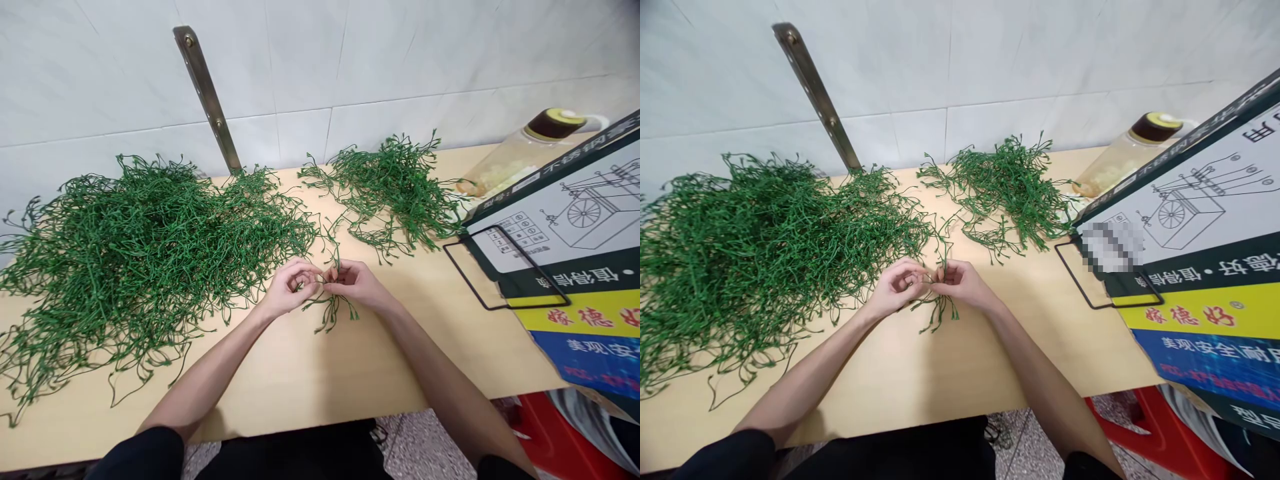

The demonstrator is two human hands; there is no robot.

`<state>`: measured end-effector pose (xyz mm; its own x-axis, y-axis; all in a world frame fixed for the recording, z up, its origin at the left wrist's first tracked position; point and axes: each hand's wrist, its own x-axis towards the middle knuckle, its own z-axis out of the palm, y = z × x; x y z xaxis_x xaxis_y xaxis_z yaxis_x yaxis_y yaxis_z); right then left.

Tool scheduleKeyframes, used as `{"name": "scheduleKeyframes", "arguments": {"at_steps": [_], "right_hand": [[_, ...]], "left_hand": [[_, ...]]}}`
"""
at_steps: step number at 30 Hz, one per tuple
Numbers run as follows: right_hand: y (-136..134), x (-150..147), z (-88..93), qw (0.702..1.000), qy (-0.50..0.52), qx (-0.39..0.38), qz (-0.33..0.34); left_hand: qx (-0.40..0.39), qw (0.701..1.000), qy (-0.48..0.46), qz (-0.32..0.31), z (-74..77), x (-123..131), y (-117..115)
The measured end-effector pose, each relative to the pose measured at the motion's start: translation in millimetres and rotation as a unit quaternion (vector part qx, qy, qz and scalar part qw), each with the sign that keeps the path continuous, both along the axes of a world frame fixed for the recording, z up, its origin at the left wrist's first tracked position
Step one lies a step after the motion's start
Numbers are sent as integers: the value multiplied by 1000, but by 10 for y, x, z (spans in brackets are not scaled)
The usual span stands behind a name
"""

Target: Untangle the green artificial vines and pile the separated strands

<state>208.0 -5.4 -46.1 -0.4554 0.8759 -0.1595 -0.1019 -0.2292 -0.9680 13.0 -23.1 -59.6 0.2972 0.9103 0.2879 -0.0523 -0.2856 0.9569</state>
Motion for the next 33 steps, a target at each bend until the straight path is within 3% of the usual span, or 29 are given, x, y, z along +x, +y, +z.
{"name": "scheduleKeyframes", "arguments": {"at_steps": [8,16,29,33], "right_hand": [[32,22,3,1000,-6,0,-15],[41,47,-6,999,-1,0,-42],[41,0,3,994,-31,10,-100],[50,6,-5,994,-20,13,-103]], "left_hand": [[54,996,61,48,-60,40,-6],[183,953,230,69,1,38,-24],[185,939,260,126,16,41,-61],[180,941,262,117,23,40,-50]]}}
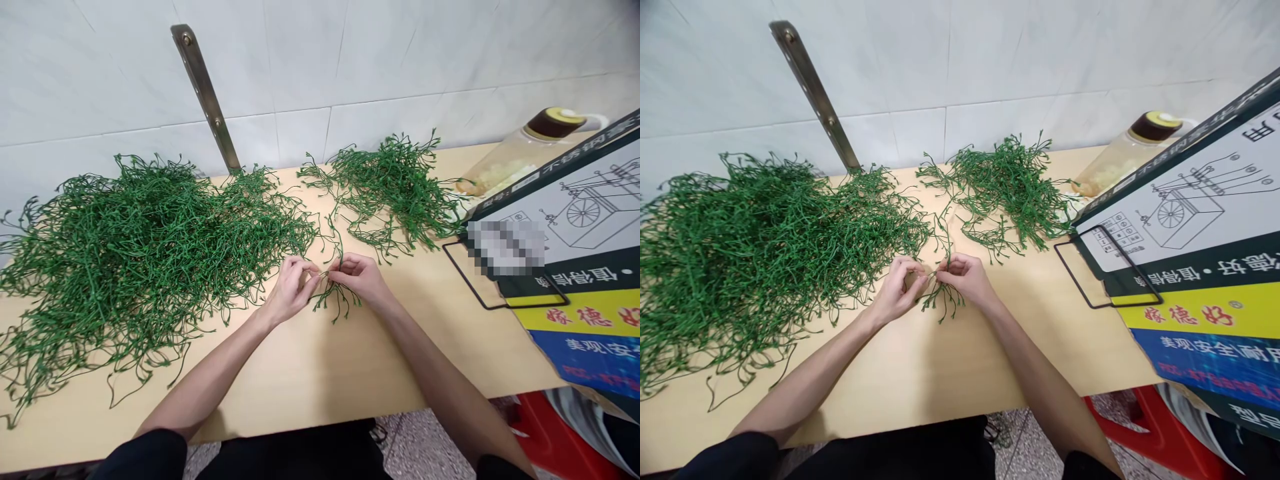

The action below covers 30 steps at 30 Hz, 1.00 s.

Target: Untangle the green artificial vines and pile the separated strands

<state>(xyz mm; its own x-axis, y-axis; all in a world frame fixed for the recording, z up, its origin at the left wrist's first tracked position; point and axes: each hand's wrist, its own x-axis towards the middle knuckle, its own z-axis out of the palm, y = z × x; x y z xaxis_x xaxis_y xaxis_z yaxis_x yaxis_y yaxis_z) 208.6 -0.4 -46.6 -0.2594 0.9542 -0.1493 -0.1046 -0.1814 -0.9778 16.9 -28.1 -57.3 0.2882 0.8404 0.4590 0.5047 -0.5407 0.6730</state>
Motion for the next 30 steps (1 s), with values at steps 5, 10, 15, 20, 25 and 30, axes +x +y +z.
{"name": "scheduleKeyframes", "arguments": {"at_steps": [5,10,15,20,25,30], "right_hand": [[0,8,14,1000,-1,-6,-2],[-1,10,32,1000,6,-22,8],[4,20,51,999,-11,-25,27],[1,23,37,999,-19,-22,33],[-16,24,23,998,-22,-17,57],[-41,21,24,996,-22,-10,88]], "left_hand": [[-45,998,6,-40,19,-8,-2],[-9,995,16,-94,26,-23,5],[55,989,28,-132,-49,-36,38],[64,993,-9,-103,-90,-33,54],[42,990,-115,-75,-100,-32,90],[-78,976,-189,-76,-61,-31,82]]}}
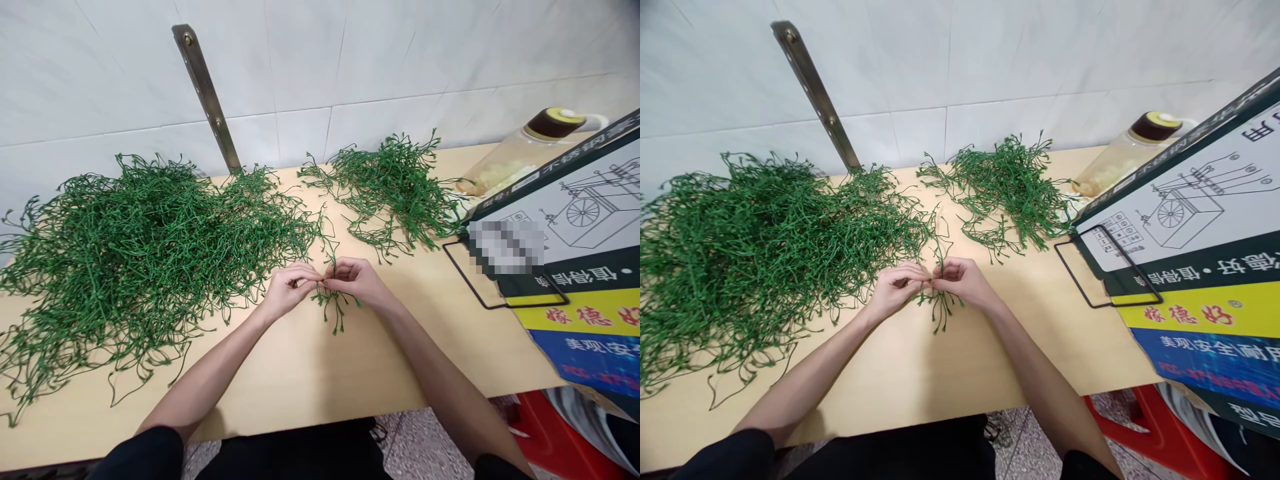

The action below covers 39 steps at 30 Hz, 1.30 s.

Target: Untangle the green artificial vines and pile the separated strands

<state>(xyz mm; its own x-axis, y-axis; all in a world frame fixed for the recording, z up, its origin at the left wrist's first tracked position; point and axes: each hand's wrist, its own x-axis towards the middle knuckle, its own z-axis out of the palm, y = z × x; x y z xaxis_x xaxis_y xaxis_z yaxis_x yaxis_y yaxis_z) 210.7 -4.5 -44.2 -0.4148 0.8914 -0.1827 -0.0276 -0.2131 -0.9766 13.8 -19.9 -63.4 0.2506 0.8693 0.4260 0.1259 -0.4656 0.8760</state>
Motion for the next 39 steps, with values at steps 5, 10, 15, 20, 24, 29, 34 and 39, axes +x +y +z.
{"name": "scheduleKeyframes", "arguments": {"at_steps": [5,10,15,20,24,29,34,39], "right_hand": [[-17,-20,11,1000,15,1,15],[-23,-39,-20,1000,12,8,20],[-23,-57,-56,1000,21,10,0],[-10,-50,-37,1000,16,5,-10],[6,-32,-33,999,39,-3,-10],[15,-18,-49,999,44,-9,-11],[18,-7,-33,999,25,5,-22],[32,-3,-42,998,31,14,-50]], "left_hand": [[-106,993,-41,12,35,33,-25],[-199,971,-128,38,48,57,-36],[-252,960,-120,30,98,50,-29],[-223,970,-83,48,71,39,-26],[-157,986,-52,38,7,25,-32],[40,992,79,85,-2,15,-27],[194,956,152,160,24,2,-25],[211,950,185,139,32,-1,-32]]}}
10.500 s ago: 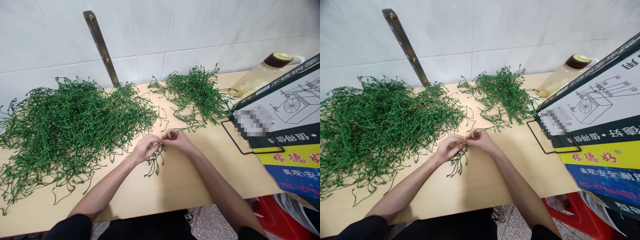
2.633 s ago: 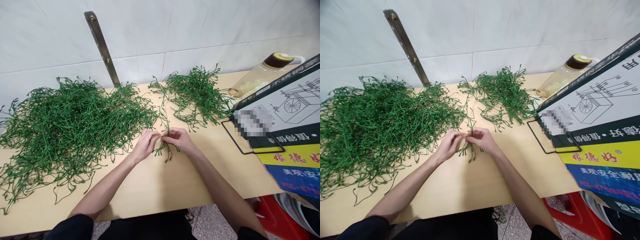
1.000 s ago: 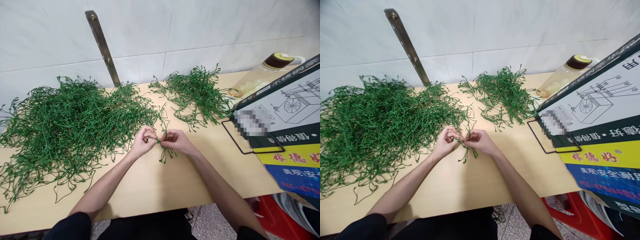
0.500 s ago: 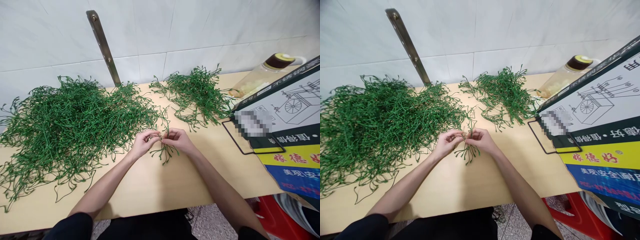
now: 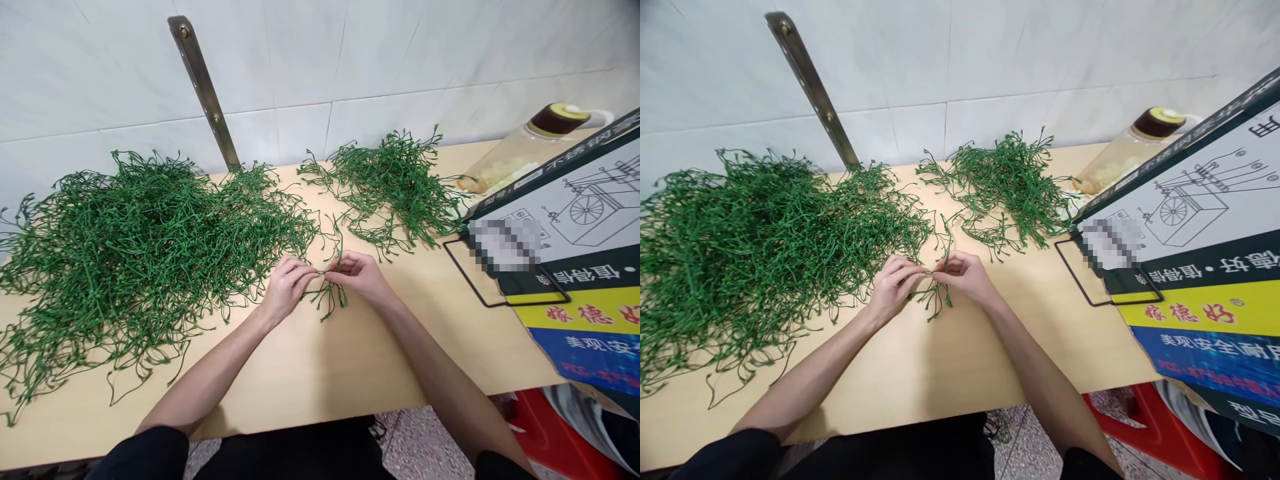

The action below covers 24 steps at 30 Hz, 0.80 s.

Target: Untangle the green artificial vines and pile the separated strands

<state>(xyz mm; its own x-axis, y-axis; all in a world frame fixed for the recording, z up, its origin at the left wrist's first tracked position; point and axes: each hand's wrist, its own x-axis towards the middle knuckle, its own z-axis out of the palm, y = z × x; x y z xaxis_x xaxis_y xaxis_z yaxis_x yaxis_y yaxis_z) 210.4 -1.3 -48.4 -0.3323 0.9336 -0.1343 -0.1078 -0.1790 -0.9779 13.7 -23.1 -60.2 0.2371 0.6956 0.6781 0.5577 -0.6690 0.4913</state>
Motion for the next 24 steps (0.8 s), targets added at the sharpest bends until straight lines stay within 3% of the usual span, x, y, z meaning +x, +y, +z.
{"name": "scheduleKeyframes", "arguments": {"at_steps": [8,13,15,18,24], "right_hand": [[13,6,-76,999,0,43,-3],[20,11,-53,999,-10,52,-7],[19,7,-34,999,-19,47,-12],[12,1,-7,999,-23,37,-22],[11,9,5,999,-22,28,-15]], "left_hand": [[-62,997,4,-49,41,20,-37],[-225,965,-107,-83,11,27,-58],[-254,948,-183,-51,-26,29,-37],[-220,943,-246,46,-62,27,2],[-61,973,-111,194,6,7,-13]]}}
